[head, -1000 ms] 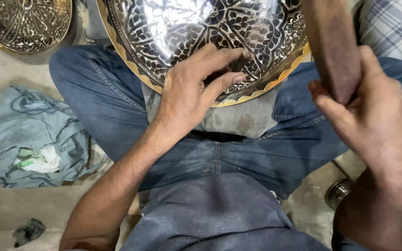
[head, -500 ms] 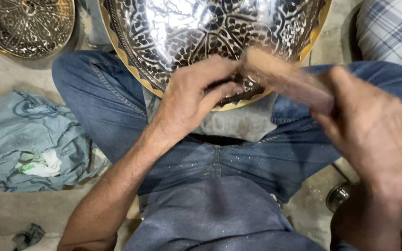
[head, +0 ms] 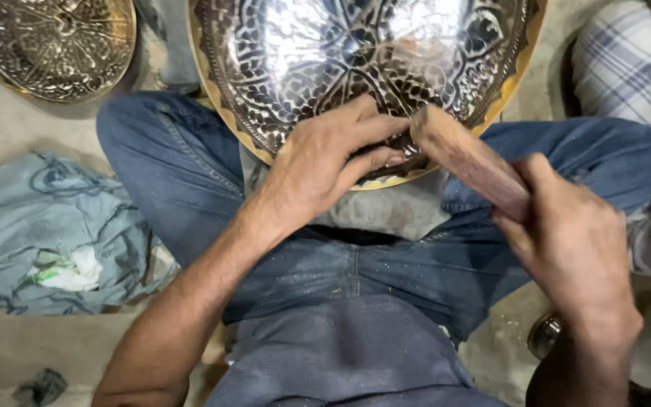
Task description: The person sits cross-legged and uses a hammer and chisel to emboss a decorative pattern into a large metal plate resting on their lap. They repeatedly strike the chisel to create intricate designs across the plate's surface.
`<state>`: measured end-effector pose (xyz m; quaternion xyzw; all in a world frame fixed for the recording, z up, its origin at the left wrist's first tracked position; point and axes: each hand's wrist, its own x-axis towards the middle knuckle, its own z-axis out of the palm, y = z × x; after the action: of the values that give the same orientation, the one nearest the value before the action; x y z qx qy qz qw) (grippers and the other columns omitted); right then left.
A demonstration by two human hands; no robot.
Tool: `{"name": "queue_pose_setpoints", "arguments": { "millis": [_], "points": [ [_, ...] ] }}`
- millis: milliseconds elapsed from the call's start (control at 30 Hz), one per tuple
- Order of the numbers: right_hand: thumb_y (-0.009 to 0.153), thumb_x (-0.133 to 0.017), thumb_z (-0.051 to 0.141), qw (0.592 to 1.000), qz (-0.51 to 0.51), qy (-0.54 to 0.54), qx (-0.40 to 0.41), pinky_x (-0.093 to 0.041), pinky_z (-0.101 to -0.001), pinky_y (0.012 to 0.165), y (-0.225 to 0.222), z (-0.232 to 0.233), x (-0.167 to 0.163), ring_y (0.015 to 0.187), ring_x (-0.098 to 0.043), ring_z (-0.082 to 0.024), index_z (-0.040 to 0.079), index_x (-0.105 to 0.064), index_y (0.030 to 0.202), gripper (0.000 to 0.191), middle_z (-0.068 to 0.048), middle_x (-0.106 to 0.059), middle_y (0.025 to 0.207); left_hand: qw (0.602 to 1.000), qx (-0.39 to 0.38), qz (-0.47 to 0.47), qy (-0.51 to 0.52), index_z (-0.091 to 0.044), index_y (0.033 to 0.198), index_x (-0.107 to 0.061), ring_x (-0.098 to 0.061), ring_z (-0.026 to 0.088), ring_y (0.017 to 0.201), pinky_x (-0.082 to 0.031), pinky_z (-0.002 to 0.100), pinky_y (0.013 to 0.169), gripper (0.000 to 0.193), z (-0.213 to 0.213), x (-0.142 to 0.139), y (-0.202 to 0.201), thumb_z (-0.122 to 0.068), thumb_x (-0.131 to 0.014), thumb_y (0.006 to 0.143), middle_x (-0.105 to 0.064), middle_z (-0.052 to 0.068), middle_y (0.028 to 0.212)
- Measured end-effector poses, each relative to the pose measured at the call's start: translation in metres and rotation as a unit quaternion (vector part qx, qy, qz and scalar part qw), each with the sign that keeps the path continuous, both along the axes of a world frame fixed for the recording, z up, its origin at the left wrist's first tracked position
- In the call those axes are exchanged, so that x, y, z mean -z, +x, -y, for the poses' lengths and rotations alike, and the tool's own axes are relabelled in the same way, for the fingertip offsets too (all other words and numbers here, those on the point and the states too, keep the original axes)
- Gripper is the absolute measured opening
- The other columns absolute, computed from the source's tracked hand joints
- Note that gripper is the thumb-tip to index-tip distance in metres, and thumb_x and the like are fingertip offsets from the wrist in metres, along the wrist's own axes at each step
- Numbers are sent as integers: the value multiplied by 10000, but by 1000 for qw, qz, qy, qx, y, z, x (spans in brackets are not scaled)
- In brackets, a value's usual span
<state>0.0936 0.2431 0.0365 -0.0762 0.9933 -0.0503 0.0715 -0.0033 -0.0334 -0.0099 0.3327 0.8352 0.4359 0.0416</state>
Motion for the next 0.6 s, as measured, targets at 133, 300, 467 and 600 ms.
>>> {"name": "queue_pose_setpoints", "arguments": {
  "millis": [133,300,467,600],
  "points": [
    [1047,-737,-28,918,-55,-371,127,-534,-322,777,7,1,8,800,-602,-222,29,-508,1102,242,-91,-571,894,1000,5,4,0,-103,1320,-663,-623,212,867,-516,392,757,348,0,1,1,-321,-685,1050,-559,66,960],
    [748,-812,11,990,31,-123,68,-571,-419,688,-4,11,-11,790,-719,-313,-7,-586,1144,456,-200,-700,948,1000,-3,-19,-13,-123,1304,-671,-613,199,834,-529,369,738,359,-1,4,4,-358,-671,1033,-552,56,933],
    [945,-735,2,927,-36,-305,217,-583,-430,802,-4,16,-3,912,-717,-326,9,-566,1252,350,-216,-711,1078,1000,5,-11,-25,-122,1283,-684,-607,199,828,-526,381,737,339,0,-1,2,-357,-675,1039,-553,53,928],
    [821,-805,29,978,37,-172,111,-579,-410,751,2,1,5,891,-725,-297,-19,-564,1194,447,-203,-711,1008,999,-24,33,24,-120,1245,-708,-654,160,895,-567,343,810,297,1,-8,1,-323,-702,1028,-636,33,988]
  ]
}}
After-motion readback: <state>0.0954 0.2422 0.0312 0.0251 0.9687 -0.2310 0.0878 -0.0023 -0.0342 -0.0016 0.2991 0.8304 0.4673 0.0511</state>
